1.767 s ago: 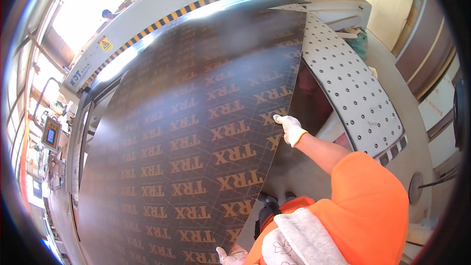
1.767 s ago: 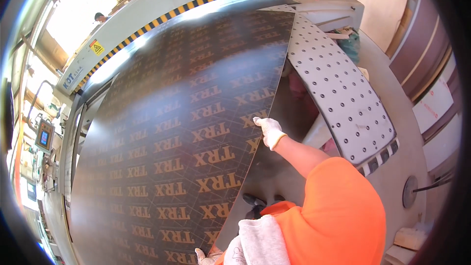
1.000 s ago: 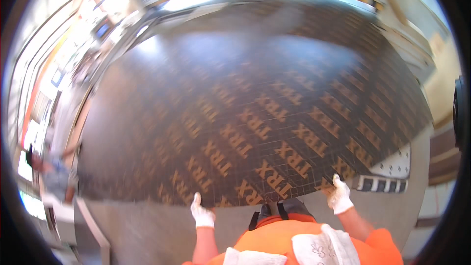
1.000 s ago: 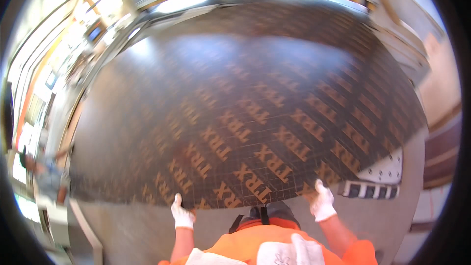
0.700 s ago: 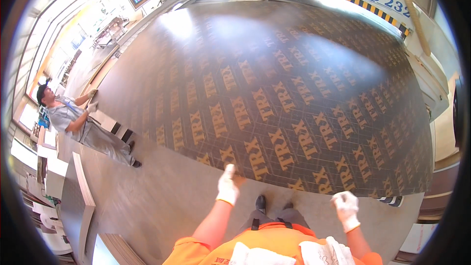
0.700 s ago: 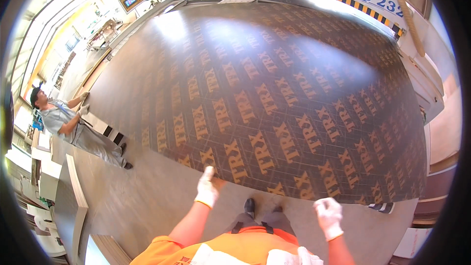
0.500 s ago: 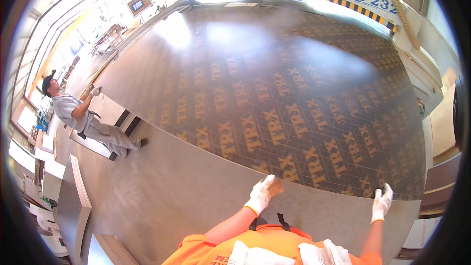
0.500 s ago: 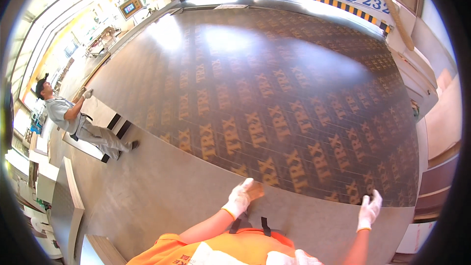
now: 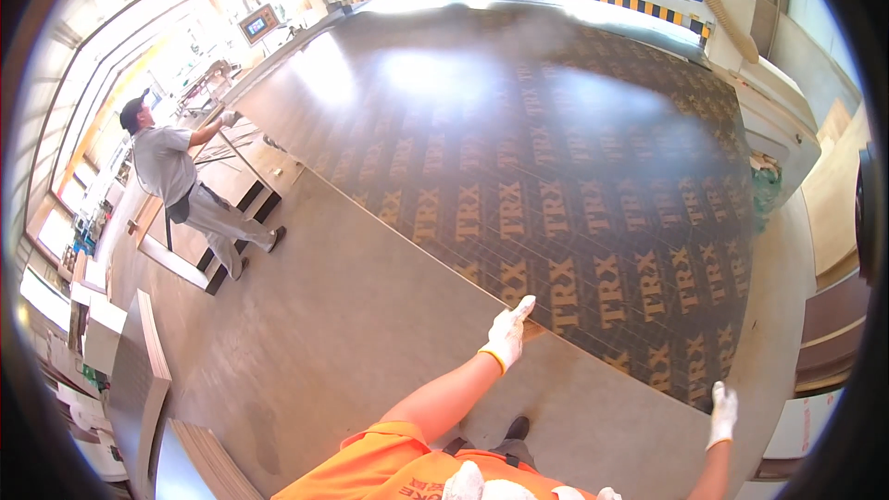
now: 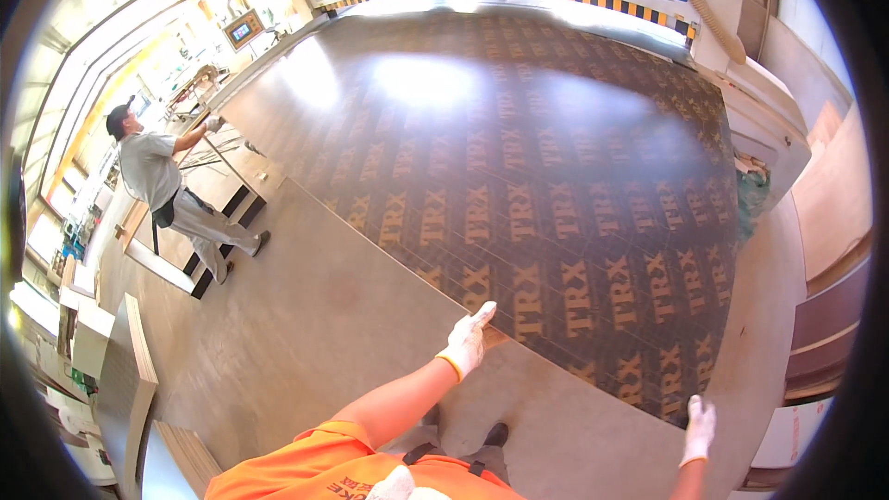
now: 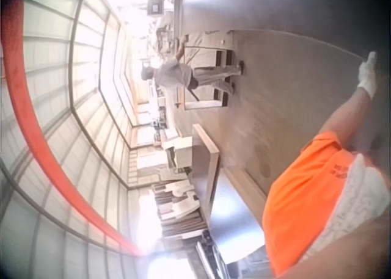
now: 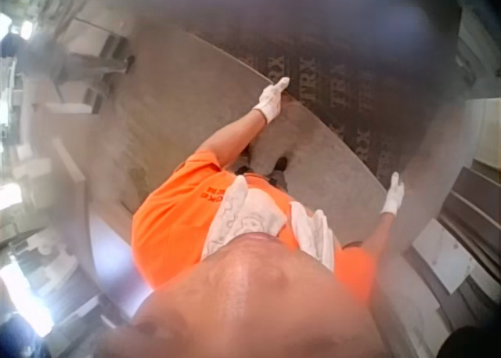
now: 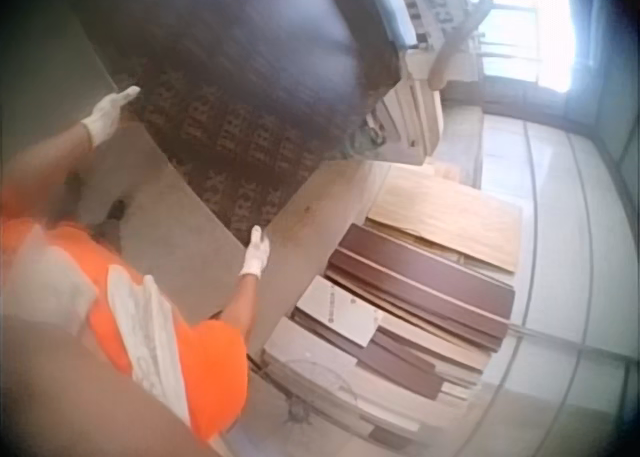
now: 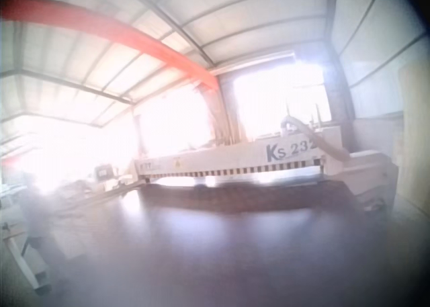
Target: The person feeds a large wooden panel into a cutting machine with a coworker, unloads and stacks the cut pieces onto piles, and retrieves another panel from a stack to load into the machine.
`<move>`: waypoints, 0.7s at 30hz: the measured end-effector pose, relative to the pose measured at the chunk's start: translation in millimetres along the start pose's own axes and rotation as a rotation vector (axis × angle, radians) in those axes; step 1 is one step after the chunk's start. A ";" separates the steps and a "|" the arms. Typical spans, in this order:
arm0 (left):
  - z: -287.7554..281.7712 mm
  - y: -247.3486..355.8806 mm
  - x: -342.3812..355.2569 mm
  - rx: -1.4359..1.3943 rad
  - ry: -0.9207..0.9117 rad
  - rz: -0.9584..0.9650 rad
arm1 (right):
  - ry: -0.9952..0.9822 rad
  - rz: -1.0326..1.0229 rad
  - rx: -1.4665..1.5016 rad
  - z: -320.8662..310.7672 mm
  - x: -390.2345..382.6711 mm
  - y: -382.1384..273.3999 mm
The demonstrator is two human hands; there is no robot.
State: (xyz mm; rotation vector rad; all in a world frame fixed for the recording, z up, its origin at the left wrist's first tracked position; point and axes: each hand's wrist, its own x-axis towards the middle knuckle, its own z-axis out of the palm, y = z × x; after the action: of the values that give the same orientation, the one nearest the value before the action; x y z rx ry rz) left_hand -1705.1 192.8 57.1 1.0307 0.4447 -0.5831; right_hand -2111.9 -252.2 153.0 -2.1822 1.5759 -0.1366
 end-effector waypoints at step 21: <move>-160.0 172.2 -145.5 0.138 0.002 0.038 | -1.194 0.053 1.240 184.4 -412.4 -339.3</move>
State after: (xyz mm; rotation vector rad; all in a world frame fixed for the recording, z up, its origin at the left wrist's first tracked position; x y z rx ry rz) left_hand -1717.8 436.9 186.4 1.1694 0.3904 -0.5851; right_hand -1895.1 267.7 197.2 -0.8478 0.5142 0.1598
